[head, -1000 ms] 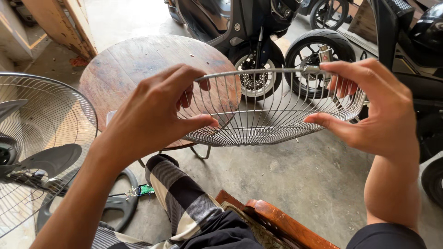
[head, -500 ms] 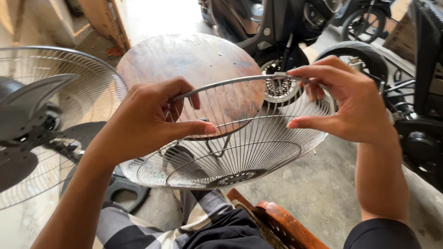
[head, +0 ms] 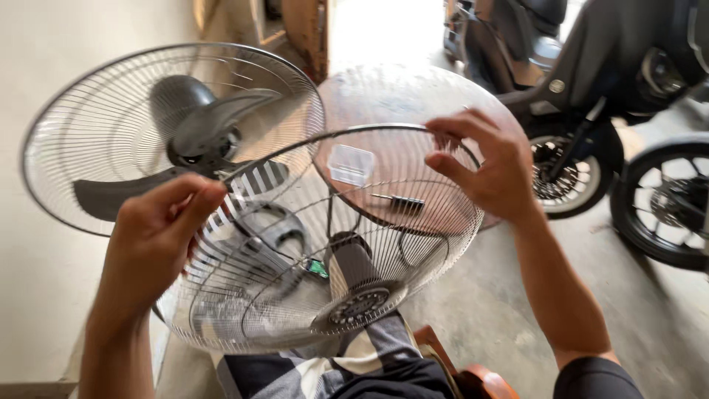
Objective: The person reassembles a standing electric fan by attaching the fan blades to the motor shaft, then fitting the front and rear wire cages and securing them with a screw. The person uses a screwdriver to tighten the central screw and aligns the cages over the blades.
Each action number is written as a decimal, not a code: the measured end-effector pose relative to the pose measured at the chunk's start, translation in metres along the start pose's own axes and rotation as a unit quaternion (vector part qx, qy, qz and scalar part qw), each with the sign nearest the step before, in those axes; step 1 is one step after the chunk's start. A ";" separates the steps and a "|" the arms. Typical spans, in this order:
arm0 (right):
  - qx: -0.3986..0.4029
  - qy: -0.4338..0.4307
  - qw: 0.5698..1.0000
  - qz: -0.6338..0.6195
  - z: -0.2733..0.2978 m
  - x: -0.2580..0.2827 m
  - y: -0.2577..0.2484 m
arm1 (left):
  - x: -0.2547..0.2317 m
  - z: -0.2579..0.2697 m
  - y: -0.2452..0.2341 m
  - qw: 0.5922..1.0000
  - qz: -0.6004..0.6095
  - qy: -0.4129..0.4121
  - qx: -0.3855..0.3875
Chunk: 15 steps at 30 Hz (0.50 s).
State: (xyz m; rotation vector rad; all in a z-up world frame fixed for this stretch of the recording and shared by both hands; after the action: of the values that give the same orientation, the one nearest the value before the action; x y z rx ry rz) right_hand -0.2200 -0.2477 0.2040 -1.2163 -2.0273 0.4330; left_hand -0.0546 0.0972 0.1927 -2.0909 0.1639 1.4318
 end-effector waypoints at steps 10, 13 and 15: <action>-0.086 0.024 0.995 -0.032 0.019 -0.030 0.079 | 0.072 0.097 -0.035 0.951 -0.128 0.047 -0.278; -0.110 -0.023 0.994 0.002 0.011 -0.022 0.089 | 0.094 0.109 -0.025 0.918 -0.208 0.023 -0.338; -0.122 -0.049 0.991 0.026 0.005 -0.017 0.100 | 0.105 0.112 -0.020 0.889 -0.260 0.006 -0.378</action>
State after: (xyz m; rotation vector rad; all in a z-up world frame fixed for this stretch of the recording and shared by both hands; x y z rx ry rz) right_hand -0.1565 -0.2123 0.1337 -1.4217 -2.1864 0.2788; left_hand -0.0937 0.1969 0.0809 -2.4452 -1.0350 1.2356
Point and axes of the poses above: each hand's wrist, its own z-axis away from the middle knuckle, its own y-axis out of the palm, x = y × z, the point moved 5 cm from there along -z, towards the middle knuckle, and after that the axes turned 2 degrees about -z, right-handed, at the moved point
